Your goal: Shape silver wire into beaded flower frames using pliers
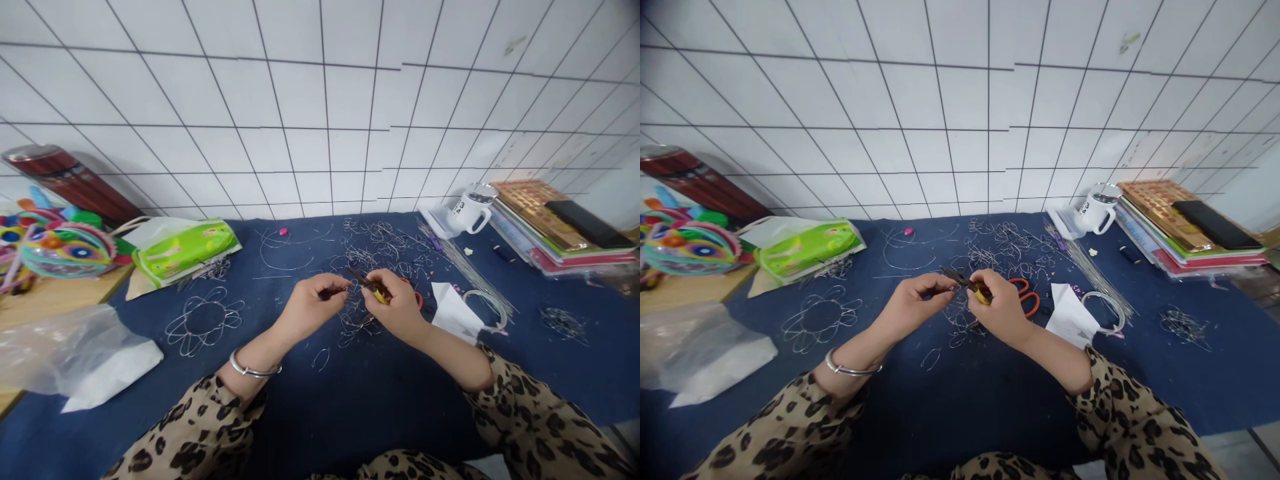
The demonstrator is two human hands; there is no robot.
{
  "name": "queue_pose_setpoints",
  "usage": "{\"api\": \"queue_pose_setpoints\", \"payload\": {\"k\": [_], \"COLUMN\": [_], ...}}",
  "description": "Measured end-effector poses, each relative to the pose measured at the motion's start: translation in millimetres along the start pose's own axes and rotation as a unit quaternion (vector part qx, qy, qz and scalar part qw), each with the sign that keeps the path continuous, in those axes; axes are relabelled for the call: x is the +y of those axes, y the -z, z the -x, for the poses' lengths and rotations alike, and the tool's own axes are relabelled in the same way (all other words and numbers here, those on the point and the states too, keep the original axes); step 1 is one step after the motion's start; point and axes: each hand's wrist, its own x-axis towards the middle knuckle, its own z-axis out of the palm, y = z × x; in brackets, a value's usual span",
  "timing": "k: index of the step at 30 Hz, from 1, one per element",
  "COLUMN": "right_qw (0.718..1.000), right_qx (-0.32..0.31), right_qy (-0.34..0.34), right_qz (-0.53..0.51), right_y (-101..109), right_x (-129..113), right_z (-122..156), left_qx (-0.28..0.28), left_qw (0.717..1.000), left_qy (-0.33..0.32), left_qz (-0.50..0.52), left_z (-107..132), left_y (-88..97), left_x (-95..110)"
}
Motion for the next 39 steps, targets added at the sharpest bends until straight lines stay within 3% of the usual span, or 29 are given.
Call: {"api": "queue_pose_setpoints", "payload": {"k": [12,20,24,39], "right_qw": [0.999,0.996,0.994,0.993], "right_qx": [0.001,-0.024,-0.03,-0.11], "right_qy": [-0.025,-0.064,-0.075,-0.017], "right_qz": [-0.021,-0.059,-0.069,-0.034], "right_y": [2.1,1.0,0.0,-5.5], "right_x": [-4.7,-2.3,-0.6,-6.4], "right_z": [-0.1,-0.9,0.0,-20.2], "left_qx": [0.005,-0.036,-0.025,0.009], "left_qw": [1.0,0.997,0.998,0.998], "left_qy": [0.015,0.029,0.026,-0.031], "left_qz": [0.017,0.067,0.042,-0.051], "left_z": [0.5,-1.7,-2.3,-1.4], "left_y": [-1.1,1.3,1.3,5.8], "left_x": [-2.9,-4.3,-6.1,-6.8]}}
